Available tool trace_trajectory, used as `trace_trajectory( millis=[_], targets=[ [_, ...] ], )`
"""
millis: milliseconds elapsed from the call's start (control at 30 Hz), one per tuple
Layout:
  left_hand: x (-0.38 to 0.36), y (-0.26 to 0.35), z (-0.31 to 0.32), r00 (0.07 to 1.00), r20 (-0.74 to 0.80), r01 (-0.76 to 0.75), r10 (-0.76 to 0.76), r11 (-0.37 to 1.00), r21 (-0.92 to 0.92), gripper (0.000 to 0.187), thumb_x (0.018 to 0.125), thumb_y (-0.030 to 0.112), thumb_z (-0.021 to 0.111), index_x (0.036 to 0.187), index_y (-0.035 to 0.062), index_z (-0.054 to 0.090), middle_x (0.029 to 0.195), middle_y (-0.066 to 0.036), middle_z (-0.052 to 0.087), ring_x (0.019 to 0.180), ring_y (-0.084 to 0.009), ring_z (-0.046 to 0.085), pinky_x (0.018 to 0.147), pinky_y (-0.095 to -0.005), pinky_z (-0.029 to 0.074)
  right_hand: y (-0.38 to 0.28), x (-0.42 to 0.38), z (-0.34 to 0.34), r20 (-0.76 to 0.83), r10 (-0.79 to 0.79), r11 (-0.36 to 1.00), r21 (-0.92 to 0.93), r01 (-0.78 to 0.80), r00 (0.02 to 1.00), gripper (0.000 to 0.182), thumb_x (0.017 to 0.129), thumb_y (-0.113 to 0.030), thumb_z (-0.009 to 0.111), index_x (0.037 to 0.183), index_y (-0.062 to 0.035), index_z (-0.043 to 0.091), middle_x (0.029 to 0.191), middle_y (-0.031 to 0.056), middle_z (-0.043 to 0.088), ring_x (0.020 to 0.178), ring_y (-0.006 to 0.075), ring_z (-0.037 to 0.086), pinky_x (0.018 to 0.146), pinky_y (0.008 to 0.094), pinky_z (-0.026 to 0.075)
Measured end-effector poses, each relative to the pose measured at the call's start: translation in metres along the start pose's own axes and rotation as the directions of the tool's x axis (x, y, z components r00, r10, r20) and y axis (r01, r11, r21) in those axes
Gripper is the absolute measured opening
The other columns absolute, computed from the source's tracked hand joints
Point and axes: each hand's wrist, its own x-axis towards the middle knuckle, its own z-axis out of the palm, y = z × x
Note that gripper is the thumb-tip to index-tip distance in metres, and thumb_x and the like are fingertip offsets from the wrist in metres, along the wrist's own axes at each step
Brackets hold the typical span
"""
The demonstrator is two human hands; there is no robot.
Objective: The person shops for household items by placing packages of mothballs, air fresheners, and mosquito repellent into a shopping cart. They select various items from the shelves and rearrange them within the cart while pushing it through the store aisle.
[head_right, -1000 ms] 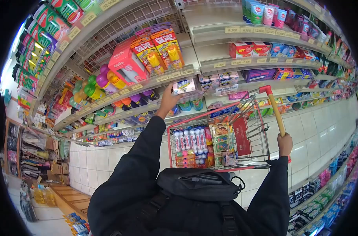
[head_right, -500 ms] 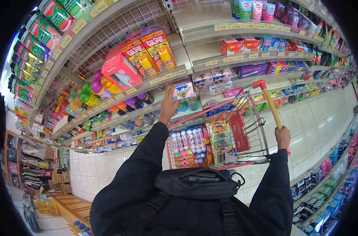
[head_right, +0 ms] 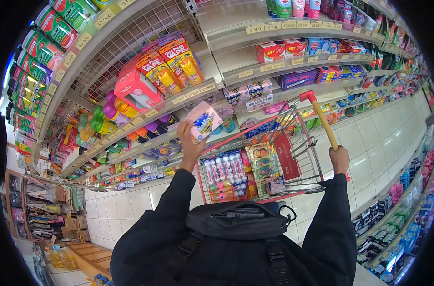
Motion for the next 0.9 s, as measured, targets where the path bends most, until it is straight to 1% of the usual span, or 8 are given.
trace_trajectory(
  millis=[133,233,267,367,400,500,700,900],
  targets=[
    [0.001,0.043,-0.021,0.814,-0.056,0.435,-0.578,0.670,-0.602,0.080,0.078,0.018,0.080,0.138,0.0083,0.028,0.126,-0.011,0.047,0.122,-0.0217,0.045,0.106,-0.0349,0.034,-0.002,-0.001,0.000,0.013,-0.002,1.000,0.005,0.001,1.000,0.037,0.081,-0.035,0.057,0.093,-0.0028,0.071,0.085,0.0246,0.068,0.083,0.0423,0.066,0.077,0.0496,0.053],
    [0.003,0.045,-0.043,0.350,0.223,0.539,-0.910,0.001,-0.842,0.074,0.084,0.022,0.076,0.137,0.0069,0.027,0.122,-0.010,0.051,0.116,-0.0196,0.051,0.102,-0.0342,0.039,0.003,0.003,0.005,0.042,-0.006,1.000,0.002,0.006,0.999,0.038,0.081,-0.036,0.059,0.095,-0.0031,0.070,0.088,0.0254,0.067,0.085,0.0442,0.065,0.077,0.0512,0.052],
    [0.008,0.055,-0.054,0.256,0.346,0.464,-0.903,-0.199,-0.863,0.061,0.089,0.028,0.070,0.134,0.0057,0.035,0.120,-0.010,0.054,0.111,-0.0212,0.057,0.097,-0.0359,0.046,0.003,0.002,0.006,0.036,-0.006,1.000,0.006,0.006,0.999,0.038,0.081,-0.036,0.059,0.096,-0.0030,0.070,0.088,0.0255,0.067,0.086,0.0442,0.065,0.077,0.0511,0.052],
    [-0.003,0.073,-0.071,0.312,0.662,0.373,-0.682,-0.552,-0.745,0.041,0.092,0.035,0.064,0.121,0.0087,0.051,0.116,-0.009,0.062,0.107,-0.0278,0.061,0.090,-0.0455,0.050,0.003,0.005,0.006,0.038,-0.027,1.000,0.003,0.027,0.999,0.039,0.081,-0.036,0.059,0.097,-0.0025,0.070,0.088,0.0259,0.067,0.086,0.0443,0.065,0.077,0.0507,0.052],
    [-0.034,0.066,-0.062,0.233,0.760,0.473,-0.607,-0.612,-0.634,0.042,0.092,0.035,0.062,0.123,0.0084,0.055,0.122,-0.011,0.061,0.106,-0.0288,0.062,0.090,-0.0501,0.050,0.004,0.008,0.007,0.048,-0.030,1.000,0.000,0.030,0.998,0.040,0.081,-0.037,0.060,0.098,-0.0023,0.070,0.088,0.0260,0.067,0.086,0.0443,0.065,0.077,0.0506,0.052],
    [-0.052,0.083,-0.057,0.121,0.846,0.515,-0.519,-0.696,-0.501,0.042,0.089,0.025,0.064,0.125,0.0070,0.052,0.115,-0.011,0.064,0.107,-0.0282,0.062,0.089,-0.0491,0.050,0.000,0.001,0.007,0.071,-0.025,1.000,0.009,0.024,0.997,0.039,0.080,-0.037,0.059,0.096,-0.0028,0.070,0.087,0.0255,0.067,0.086,0.0437,0.065,0.077,0.0508,0.052],
    [-0.064,0.085,-0.054,0.179,0.754,0.637,-0.632,-0.510,-0.578,0.042,0.085,0.010,0.064,0.125,0.0073,0.051,0.115,-0.009,0.061,0.109,-0.0242,0.060,0.093,-0.0418,0.049,0.005,0.005,0.009,0.044,-0.030,0.999,-0.013,0.031,0.999,0.038,0.080,-0.037,0.059,0.095,-0.0032,0.070,0.088,0.0257,0.067,0.087,0.0440,0.065,0.078,0.0509,0.052],
    [-0.054,0.098,-0.057,0.184,0.752,0.726,-0.633,-0.428,-0.538,0.090,0.079,0.004,0.069,0.144,0.0098,0.006,0.127,-0.011,0.049,0.117,-0.0225,0.053,0.102,-0.0383,0.041,0.002,0.004,0.006,0.063,-0.027,1.000,-0.010,0.028,0.998,0.039,0.079,-0.037,0.059,0.094,-0.0024,0.070,0.087,0.0266,0.067,0.086,0.0451,0.064,0.077,0.0516,0.051]
  ],
)
